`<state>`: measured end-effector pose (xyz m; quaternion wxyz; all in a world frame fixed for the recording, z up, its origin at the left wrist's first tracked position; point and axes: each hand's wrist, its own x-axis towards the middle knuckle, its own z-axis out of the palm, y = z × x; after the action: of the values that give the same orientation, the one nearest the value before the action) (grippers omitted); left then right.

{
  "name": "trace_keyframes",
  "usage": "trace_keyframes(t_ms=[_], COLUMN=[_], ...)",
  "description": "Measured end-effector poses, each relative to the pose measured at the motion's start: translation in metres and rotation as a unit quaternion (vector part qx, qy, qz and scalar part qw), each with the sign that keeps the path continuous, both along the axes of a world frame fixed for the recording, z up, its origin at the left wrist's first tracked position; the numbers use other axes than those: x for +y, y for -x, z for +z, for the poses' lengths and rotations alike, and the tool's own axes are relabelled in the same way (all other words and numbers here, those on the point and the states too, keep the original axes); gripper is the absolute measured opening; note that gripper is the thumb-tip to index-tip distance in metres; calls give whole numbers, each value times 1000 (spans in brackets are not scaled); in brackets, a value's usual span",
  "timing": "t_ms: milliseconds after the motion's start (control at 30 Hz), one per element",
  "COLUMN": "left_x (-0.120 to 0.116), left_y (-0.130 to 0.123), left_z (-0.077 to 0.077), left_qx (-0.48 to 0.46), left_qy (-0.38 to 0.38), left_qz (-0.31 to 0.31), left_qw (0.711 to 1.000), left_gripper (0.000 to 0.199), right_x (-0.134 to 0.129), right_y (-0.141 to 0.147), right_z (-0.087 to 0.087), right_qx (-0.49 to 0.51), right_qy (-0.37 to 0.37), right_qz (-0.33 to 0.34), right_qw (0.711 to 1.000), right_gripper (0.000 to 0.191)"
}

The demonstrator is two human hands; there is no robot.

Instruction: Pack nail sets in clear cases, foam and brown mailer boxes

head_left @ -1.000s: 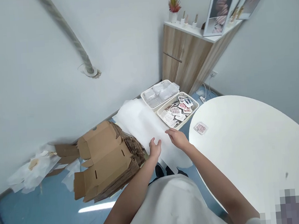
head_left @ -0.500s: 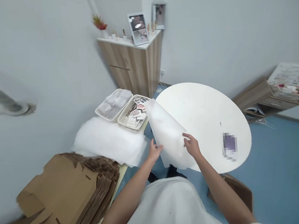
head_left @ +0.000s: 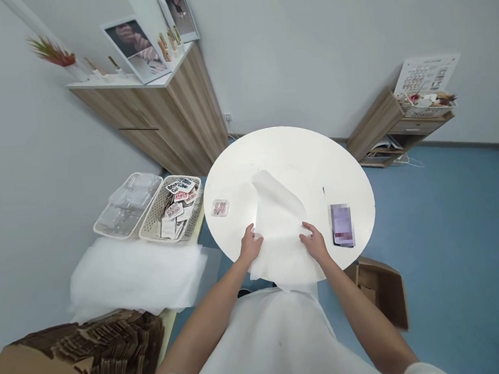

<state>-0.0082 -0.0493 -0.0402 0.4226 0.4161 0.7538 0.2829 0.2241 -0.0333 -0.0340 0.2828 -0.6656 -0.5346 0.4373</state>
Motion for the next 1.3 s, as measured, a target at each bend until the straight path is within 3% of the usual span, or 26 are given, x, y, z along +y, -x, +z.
trace_keyframes(t_ms=[200,500,800,933,1133,1300], left_x=[21,34,38,25,-2,-8], left_y=[-12,-17,-19,-20,-13,-4], left_z=[-8,-11,-12,-6,-5,-12], left_qx=[21,51,111,219,292,326], left_qy=[24,50,27,-40,-64,-110], left_qz=[10,22,-2,-74,-302,-359], left_qw=[999,997,993,972,905,867], left_gripper=[59,57,55,53,41,39], right_x=[15,27,23,13,-2,-1], right_y=[-12,-9,-6,2,16,20], right_z=[-17,-28,-25,-19,-20,-18], right_qx=[-59,-158,-251,-278,-301,-351], right_qy=[-12,-10,-39,-61,-39,-25], right_qz=[60,140,121,124,189,192], right_qw=[996,977,960,951,934,916], right_gripper=[52,61,61,57,45,39])
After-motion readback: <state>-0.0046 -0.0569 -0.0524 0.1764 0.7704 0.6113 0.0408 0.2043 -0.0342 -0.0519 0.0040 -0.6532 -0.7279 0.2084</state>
